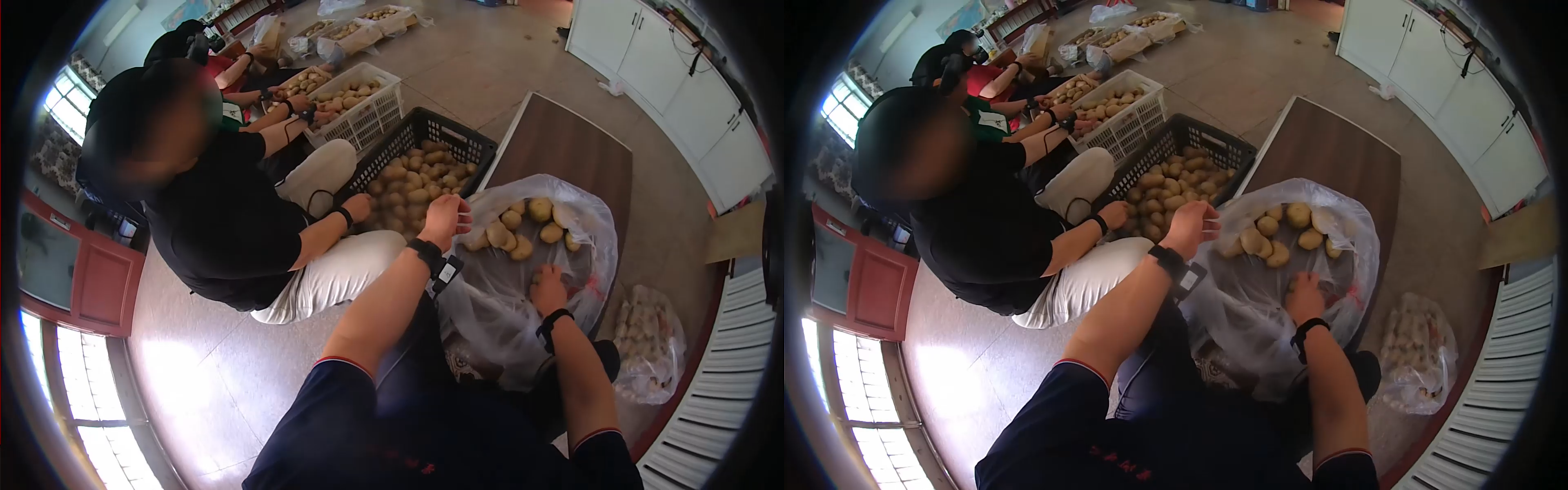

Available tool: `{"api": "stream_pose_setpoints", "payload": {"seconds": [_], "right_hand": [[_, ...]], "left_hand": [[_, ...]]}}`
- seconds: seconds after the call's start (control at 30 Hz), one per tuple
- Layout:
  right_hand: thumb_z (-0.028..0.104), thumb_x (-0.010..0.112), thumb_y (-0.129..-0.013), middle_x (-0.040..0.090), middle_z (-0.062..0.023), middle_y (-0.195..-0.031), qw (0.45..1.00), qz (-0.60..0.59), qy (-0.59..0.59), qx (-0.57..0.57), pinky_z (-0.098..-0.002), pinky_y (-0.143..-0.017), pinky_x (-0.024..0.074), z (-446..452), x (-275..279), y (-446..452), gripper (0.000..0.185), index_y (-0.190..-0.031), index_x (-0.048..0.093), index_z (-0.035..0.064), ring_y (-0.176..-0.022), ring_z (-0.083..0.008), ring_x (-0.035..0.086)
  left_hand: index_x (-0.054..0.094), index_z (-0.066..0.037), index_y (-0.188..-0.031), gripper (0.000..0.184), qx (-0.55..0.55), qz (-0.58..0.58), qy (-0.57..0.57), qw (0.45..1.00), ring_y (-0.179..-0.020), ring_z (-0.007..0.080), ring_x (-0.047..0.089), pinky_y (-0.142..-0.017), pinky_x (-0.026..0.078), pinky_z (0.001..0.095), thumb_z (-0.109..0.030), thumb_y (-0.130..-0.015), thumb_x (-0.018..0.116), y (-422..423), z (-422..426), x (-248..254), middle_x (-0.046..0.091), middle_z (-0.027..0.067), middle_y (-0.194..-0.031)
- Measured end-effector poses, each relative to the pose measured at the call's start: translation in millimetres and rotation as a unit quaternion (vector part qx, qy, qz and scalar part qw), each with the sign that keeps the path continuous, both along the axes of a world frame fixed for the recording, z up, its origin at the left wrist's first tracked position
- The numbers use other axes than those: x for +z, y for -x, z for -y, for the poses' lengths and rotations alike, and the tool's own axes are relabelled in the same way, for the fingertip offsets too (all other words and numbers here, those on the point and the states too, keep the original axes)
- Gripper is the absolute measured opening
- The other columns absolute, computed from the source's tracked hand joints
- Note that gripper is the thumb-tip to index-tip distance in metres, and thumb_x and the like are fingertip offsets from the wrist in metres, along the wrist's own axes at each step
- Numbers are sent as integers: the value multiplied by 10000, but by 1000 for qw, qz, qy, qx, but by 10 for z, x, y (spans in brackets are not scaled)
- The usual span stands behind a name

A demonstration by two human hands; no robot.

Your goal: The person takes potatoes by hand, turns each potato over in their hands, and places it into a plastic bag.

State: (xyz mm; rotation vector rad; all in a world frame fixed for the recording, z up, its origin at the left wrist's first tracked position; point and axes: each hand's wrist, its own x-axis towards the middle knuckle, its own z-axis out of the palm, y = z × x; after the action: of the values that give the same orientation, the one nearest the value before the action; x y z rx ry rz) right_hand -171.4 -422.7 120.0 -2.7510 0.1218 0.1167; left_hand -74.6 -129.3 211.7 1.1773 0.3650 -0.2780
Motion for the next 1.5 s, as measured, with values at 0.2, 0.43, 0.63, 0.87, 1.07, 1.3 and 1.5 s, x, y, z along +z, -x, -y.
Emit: {"api": "stream_pose_setpoints", "payload": {"seconds": [0.2, 0.43, 0.63, 0.87, 1.07, 1.3, 1.5], "right_hand": [[194, 570, -875, 614, -168, -1025, 943, 30, -303, -137, -422, -750, 539, 513, -889, -260, 366, -1217, 493, 87, -832, -326, 655], [270, 510, -928, 621, -94, -980, 758, -88, -596, -251, -312, -564, 506, 349, -312, -159, 406, -1303, 431, 134, -712, -213, 640], [230, 501, -934, 630, -105, -1012, 689, -103, -685, -215, -354, -668, 529, -143, 302, -250, 411, -1313, 445, 82, -734, -231, 645], [374, 625, -932, 636, -62, -924, 682, -145, -704, -132, -289, -598, 498, -659, 796, -449, 404, -1170, 527, 63, -701, -152, 624], [384, 609, -948, 599, -11, -865, 841, -40, -538, -40, -221, -507, 410, -796, 776, -625, 345, -1063, 604, 59, -654, -59, 540], [263, 650, -903, 631, -161, -961, 952, 149, -262, 57, -353, -736, 511, -531, 152, -717, 341, -1115, 584, 4, -869, -287, 636], [199, 708, -818, 530, -196, -1228, 976, 152, -101, 120, -478, -907, 470, -773, 428, -650, 537, -1290, 479, 86, -1067, -416, 552]], "left_hand": [[547, -46, -964, 218, -60, -2, -29, 998, -759, 220, 619, -682, 524, 352, -255, -954, 486, 43, 69, 59, 606, 95, -986], [560, -48, -1055, 237, -120, -14, -57, 991, -726, 204, 632, -604, 522, 329, -247, -931, 529, 78, 194, 31, 606, 75, -980], [527, -37, -1144, 334, -189, -33, -97, 977, -867, 244, 643, -713, 533, 353, -314, -956, 538, 44, 294, -65, 600, 102, -1065], [533, -44, -1206, 401, -259, -47, -38, 964, -859, 219, 628, -711, 530, 341, -368, -971, 527, 124, 420, 77, 609, 112, -1118], [567, -70, -1158, 346, -293, -45, 61, 953, -763, 193, 612, -638, 505, 289, -369, -991, 514, 9, 332, -43, 640, 77, -1026], [572, -78, -1091, 267, -65, -55, 99, 991, -755, 183, 596, -613, 510, 312, -321, -990, 529, -122, 73, -36, 624, 65, -959], [589, -83, -1064, 202, 74, 10, 88, 993, -822, 219, 604, -629, 535, 397, -244, -949, 550, -313, -331, -604, 617, 73, -967]]}}
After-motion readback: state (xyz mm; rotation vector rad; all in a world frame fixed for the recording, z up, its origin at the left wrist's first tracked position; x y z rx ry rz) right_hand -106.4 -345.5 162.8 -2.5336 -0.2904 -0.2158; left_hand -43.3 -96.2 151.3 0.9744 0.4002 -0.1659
